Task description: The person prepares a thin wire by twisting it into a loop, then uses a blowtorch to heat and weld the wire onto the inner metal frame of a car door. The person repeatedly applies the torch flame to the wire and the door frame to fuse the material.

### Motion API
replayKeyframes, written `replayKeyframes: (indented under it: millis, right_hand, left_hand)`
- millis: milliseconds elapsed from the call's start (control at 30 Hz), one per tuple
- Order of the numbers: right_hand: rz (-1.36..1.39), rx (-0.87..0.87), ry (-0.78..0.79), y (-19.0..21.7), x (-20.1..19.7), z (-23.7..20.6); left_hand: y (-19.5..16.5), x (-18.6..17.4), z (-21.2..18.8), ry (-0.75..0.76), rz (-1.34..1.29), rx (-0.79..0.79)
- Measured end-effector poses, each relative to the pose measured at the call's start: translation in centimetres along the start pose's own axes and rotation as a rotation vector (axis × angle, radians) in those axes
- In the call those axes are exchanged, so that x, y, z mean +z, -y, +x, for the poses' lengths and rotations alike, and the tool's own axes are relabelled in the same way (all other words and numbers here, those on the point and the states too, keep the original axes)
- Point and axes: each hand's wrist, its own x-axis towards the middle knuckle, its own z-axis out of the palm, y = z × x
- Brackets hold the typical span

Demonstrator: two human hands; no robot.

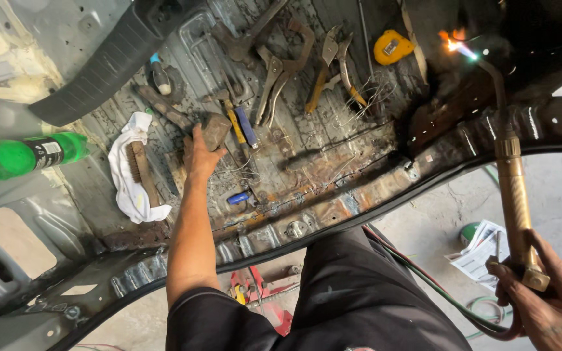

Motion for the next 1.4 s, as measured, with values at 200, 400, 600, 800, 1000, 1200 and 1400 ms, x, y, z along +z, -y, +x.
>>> replayKeyframes:
  millis: [200, 400, 600, 800, 1000, 1200, 1400]
  right_hand:
    - [-0.023, -0.015, -0.012, -0.6, 0.3, -0.1]
    - [-0.053, 0.000, -0.032, 1.3, 0.6, -0.2]
    - [0.015, 0.039, -0.106, 3.2, 1.9, -0.8]
    - [0.094, 0.047, -0.208, 3.4, 2.3, -1.9]
    - [0.032, 0.031, -0.155, 2.7, 0.5, -3.2]
    - [-0.018, 0.176, -0.175, 2.3, 0.0, -4.2]
    - [-0.088, 0.226, -0.185, 2.4, -0.4, -4.1]
  left_hand:
    - [-2.6, -0.1, -2.2, -0.227, 0.189, 0.078]
    - [-6.1, 3.3, -3.1, -0.324, 0.050, 0.210]
    - [-9.7, 3.4, -1.5, -0.311, -0.068, 0.297]
    - [-16.2, 1.0, 4.4, -0.313, 0.101, 0.483]
    - [-23.2, 2.1, 11.4, -0.450, 0.442, 0.500]
    - [-25.1, 3.3, 14.0, -0.397, 0.625, 0.506]
    - [-22.4, 1.7, 10.5, -0.251, 0.339, 0.628]
